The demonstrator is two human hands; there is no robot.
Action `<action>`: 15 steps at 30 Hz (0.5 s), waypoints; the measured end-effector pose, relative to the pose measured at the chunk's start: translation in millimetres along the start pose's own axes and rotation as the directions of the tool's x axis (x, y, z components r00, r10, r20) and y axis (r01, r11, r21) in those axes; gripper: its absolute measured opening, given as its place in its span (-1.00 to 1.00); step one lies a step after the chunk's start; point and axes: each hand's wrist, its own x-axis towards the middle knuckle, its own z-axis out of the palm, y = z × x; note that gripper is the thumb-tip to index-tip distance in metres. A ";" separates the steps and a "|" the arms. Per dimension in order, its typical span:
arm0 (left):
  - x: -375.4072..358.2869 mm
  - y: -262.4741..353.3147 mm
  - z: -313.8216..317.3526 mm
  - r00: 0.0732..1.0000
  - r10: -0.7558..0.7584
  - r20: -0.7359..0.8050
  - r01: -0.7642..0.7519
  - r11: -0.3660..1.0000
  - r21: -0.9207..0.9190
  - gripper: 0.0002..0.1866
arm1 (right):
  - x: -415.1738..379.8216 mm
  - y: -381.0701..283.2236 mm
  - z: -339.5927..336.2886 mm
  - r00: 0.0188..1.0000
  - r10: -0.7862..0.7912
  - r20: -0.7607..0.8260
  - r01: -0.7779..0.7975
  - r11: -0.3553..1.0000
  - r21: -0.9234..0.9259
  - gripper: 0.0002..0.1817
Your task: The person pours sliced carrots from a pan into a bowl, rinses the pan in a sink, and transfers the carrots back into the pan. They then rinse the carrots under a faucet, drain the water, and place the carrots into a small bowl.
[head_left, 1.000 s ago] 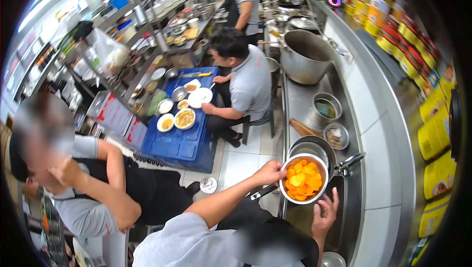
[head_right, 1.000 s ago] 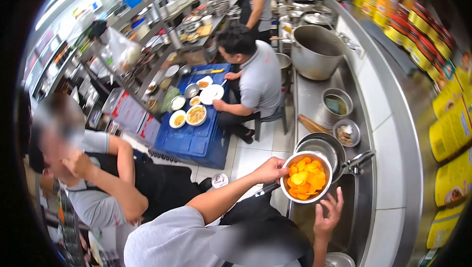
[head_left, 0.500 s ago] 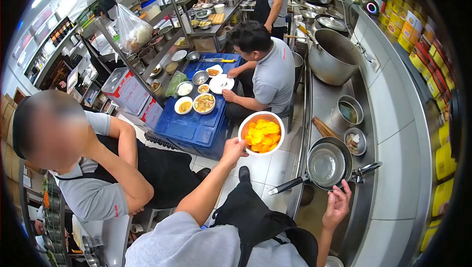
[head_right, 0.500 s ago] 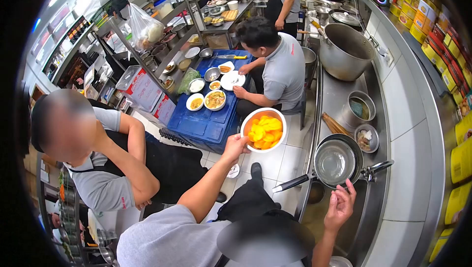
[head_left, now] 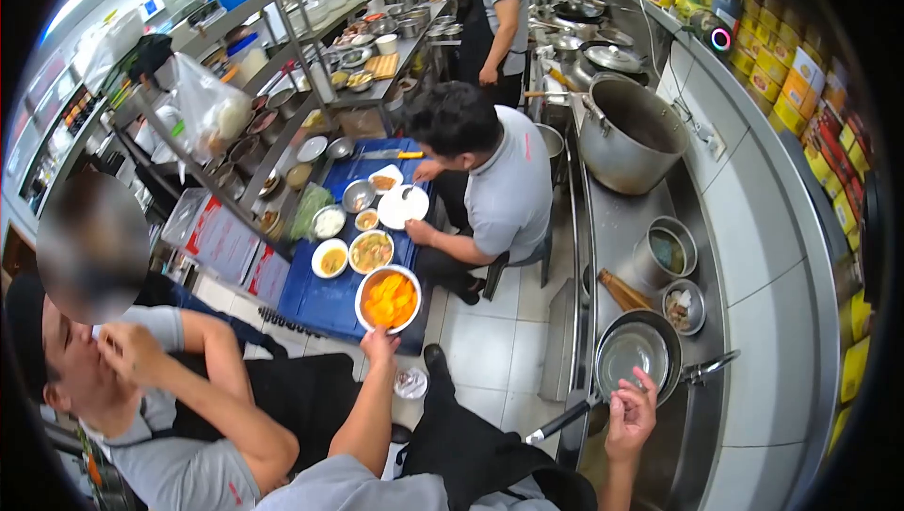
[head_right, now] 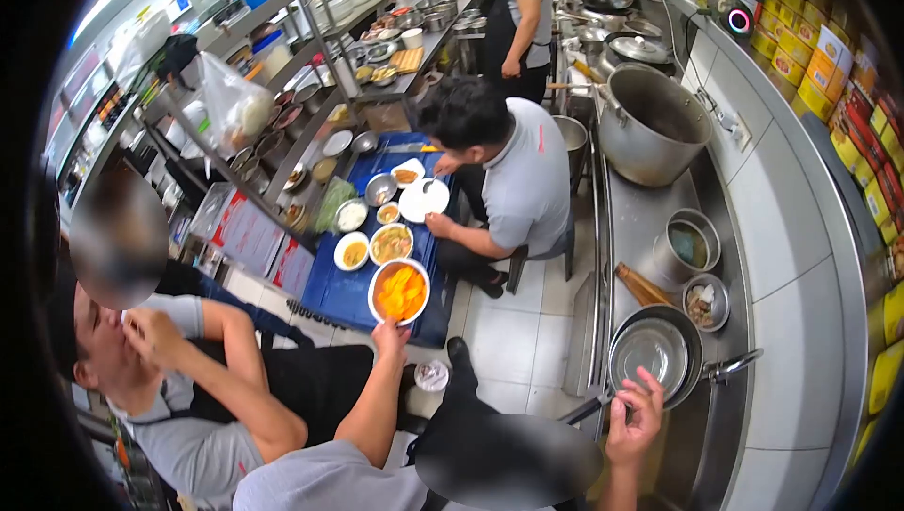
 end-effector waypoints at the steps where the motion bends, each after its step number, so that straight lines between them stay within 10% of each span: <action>1: 22.8 -5.7 -5.2 1.000 0.000 -0.025 0.001 1.000 0.003 -0.81 | 6.1 -1.1 12.3 1.000 0.017 -0.014 -0.017 1.000 0.004 -0.90; 10: 171.5 23.4 2.0 0.971 -0.059 -0.233 0.026 0.989 -0.144 -0.76 | 78.4 34.1 152.3 0.943 0.293 0.159 -0.304 0.951 0.052 -0.81; 15: 276.8 66.8 1.5 0.925 0.032 -0.380 -0.109 0.977 -0.184 -0.86 | 157.6 59.8 266.8 0.893 0.333 0.304 -0.257 0.930 -0.263 -0.70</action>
